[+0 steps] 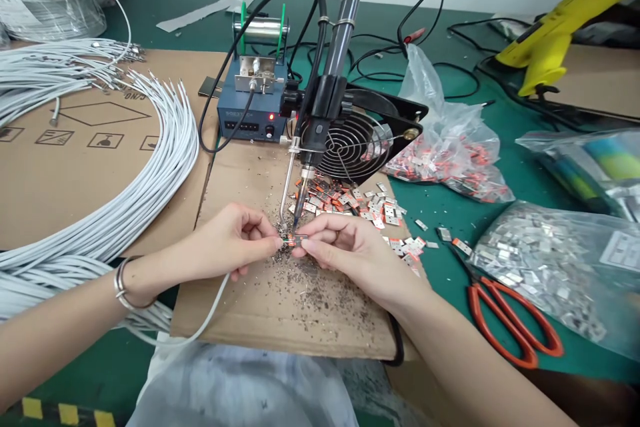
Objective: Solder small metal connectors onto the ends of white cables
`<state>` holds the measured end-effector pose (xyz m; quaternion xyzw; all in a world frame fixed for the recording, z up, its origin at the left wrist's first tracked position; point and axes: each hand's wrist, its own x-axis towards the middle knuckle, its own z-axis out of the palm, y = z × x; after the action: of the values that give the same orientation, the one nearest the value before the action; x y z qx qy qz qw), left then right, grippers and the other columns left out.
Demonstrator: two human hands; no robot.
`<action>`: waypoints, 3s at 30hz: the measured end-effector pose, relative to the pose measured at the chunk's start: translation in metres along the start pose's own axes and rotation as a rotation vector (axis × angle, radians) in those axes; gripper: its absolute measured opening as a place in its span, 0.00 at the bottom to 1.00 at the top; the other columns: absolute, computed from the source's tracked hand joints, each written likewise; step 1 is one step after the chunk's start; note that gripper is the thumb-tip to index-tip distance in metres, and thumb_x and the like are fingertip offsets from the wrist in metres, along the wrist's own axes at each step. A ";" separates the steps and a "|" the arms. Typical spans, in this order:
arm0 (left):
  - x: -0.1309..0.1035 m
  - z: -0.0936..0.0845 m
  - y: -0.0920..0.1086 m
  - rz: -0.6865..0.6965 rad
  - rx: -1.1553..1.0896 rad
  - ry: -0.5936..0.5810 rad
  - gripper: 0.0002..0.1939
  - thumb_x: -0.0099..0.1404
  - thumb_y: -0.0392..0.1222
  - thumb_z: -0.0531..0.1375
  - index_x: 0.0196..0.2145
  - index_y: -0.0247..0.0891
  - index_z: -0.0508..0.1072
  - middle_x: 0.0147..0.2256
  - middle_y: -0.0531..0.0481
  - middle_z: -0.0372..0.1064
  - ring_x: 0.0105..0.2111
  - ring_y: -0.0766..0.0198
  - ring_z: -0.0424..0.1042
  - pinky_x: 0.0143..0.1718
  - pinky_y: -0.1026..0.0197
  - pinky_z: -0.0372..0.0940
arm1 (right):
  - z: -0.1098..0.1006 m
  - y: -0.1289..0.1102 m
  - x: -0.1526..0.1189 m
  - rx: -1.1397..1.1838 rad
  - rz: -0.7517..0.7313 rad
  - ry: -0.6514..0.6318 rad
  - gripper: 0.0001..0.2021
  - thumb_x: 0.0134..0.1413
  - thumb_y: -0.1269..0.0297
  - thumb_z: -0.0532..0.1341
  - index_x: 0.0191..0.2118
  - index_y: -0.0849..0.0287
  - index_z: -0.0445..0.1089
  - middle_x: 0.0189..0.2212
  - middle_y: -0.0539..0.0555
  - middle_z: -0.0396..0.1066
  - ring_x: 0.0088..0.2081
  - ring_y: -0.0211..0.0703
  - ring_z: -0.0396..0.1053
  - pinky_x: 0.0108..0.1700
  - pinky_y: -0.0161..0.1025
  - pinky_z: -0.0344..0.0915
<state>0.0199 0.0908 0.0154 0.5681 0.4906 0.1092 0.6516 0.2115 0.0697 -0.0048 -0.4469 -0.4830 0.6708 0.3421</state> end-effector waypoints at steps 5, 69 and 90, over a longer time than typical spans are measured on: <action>-0.004 0.004 -0.007 0.018 -0.027 -0.145 0.11 0.57 0.44 0.60 0.27 0.33 0.68 0.19 0.55 0.66 0.16 0.73 0.66 0.17 0.71 0.58 | -0.006 -0.003 -0.005 -0.118 -0.004 -0.101 0.06 0.45 0.64 0.66 0.30 0.60 0.71 0.24 0.52 0.75 0.22 0.35 0.69 0.21 0.31 0.59; -0.001 0.002 -0.012 0.272 0.168 0.074 0.15 0.61 0.46 0.55 0.32 0.33 0.76 0.24 0.52 0.68 0.24 0.68 0.60 0.24 0.66 0.54 | 0.006 0.009 0.000 0.151 0.045 -0.030 0.14 0.43 0.59 0.69 0.32 0.63 0.69 0.24 0.53 0.73 0.19 0.31 0.65 0.20 0.27 0.64; -0.002 0.006 -0.006 0.252 0.130 0.110 0.13 0.61 0.43 0.56 0.30 0.32 0.75 0.23 0.53 0.67 0.23 0.70 0.59 0.23 0.68 0.54 | 0.003 0.007 -0.001 0.183 0.035 -0.006 0.09 0.45 0.62 0.67 0.32 0.61 0.72 0.25 0.54 0.74 0.17 0.30 0.62 0.17 0.27 0.59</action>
<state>0.0206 0.0833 0.0104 0.6595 0.4563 0.1890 0.5667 0.2088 0.0653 -0.0102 -0.4201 -0.4129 0.7193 0.3684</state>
